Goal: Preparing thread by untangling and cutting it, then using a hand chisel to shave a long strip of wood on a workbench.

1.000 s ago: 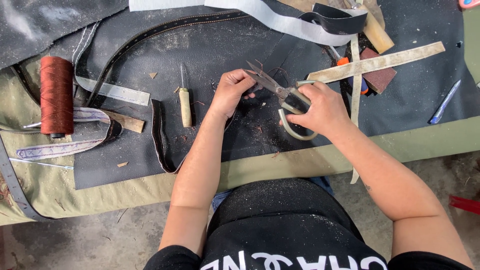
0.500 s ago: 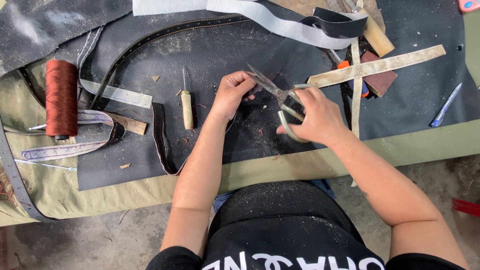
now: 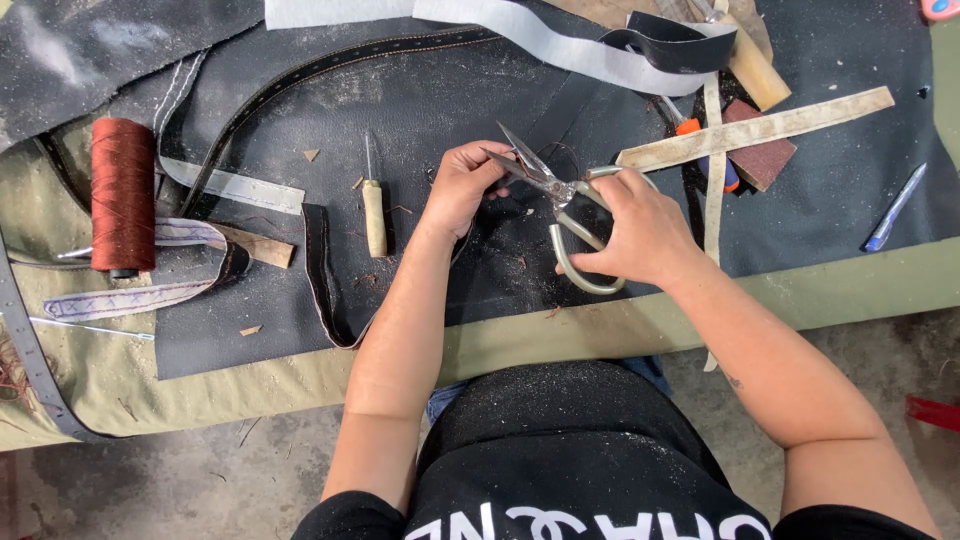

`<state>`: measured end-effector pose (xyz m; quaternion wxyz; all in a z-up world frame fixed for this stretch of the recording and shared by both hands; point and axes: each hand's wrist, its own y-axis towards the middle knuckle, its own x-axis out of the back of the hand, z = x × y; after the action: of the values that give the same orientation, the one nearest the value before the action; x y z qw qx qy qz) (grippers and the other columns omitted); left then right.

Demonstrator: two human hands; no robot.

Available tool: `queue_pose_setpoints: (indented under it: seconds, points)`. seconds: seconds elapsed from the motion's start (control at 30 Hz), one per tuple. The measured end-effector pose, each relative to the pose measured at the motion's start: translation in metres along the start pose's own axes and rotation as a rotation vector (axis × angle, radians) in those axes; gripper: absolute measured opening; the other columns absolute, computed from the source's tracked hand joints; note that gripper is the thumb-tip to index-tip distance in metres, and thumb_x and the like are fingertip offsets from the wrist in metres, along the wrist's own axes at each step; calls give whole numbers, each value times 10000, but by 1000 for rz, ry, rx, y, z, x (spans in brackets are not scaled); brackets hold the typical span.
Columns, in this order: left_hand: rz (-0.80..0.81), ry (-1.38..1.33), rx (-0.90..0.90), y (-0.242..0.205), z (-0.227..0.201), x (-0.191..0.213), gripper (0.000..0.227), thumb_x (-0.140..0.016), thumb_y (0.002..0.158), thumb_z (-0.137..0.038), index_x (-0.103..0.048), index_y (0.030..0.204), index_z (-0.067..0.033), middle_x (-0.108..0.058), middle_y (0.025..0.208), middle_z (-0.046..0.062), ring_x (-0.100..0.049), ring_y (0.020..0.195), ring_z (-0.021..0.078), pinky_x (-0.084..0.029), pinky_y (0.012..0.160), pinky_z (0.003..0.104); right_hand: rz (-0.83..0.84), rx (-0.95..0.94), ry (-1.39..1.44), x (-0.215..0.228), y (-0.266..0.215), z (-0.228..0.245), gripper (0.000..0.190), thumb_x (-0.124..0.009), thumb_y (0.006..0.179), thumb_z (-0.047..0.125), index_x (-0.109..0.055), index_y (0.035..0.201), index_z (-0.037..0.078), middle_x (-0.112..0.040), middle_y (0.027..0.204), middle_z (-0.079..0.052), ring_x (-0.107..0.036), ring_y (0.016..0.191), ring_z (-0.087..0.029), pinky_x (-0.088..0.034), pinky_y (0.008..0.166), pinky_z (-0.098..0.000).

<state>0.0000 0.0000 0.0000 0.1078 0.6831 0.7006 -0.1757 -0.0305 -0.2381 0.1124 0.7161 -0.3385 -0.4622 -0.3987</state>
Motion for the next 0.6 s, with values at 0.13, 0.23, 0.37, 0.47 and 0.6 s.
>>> queue_pose_setpoints:
  seconds: [0.13, 0.23, 0.37, 0.47, 0.6]
  points:
    - [-7, 13, 4, 1, 3, 1, 116, -789, 882, -145, -759, 932, -44, -707, 672, 74, -673, 525, 129, -462, 464, 177, -13, -18, 12, -7, 1, 0, 857, -903, 513, 639, -640, 1152, 131, -593, 1091, -85, -704, 997, -351, -555, 850, -431]
    - [-10, 10, 2, -3, -6, -3, 118, -784, 882, -161, -759, 915, -52, -687, 652, 53, -668, 527, 123, -454, 468, 170, -4, -24, 40, -9, 3, 0, 874, -904, 489, 702, -636, 1099, 136, -600, 1067, -88, -715, 962, -360, -555, 829, -430]
    - [3, 20, 0, -2, -4, -1, 125, -803, 863, -174, -765, 889, -58, -675, 635, 50, -670, 527, 124, -461, 468, 170, -30, -14, 73, -16, 5, -5, 824, -916, 501, 691, -633, 1039, 135, -602, 1013, -75, -717, 913, -348, -556, 796, -416]
    - [7, 19, 4, 0, 0, 0, 117, -807, 859, -171, -763, 864, -63, -673, 627, 48, -665, 523, 122, -454, 465, 168, -64, 7, 78, -25, 6, -15, 799, -918, 498, 704, -636, 994, 144, -597, 956, -57, -712, 858, -316, -558, 762, -397]
    - [1, 29, 10, 5, 9, 2, 121, -811, 861, -161, -760, 814, -61, -668, 614, 56, -656, 522, 123, -449, 467, 167, -86, 19, 83, -32, 6, -23, 804, -902, 494, 755, -634, 954, 153, -590, 902, -39, -706, 815, -283, -559, 736, -379]
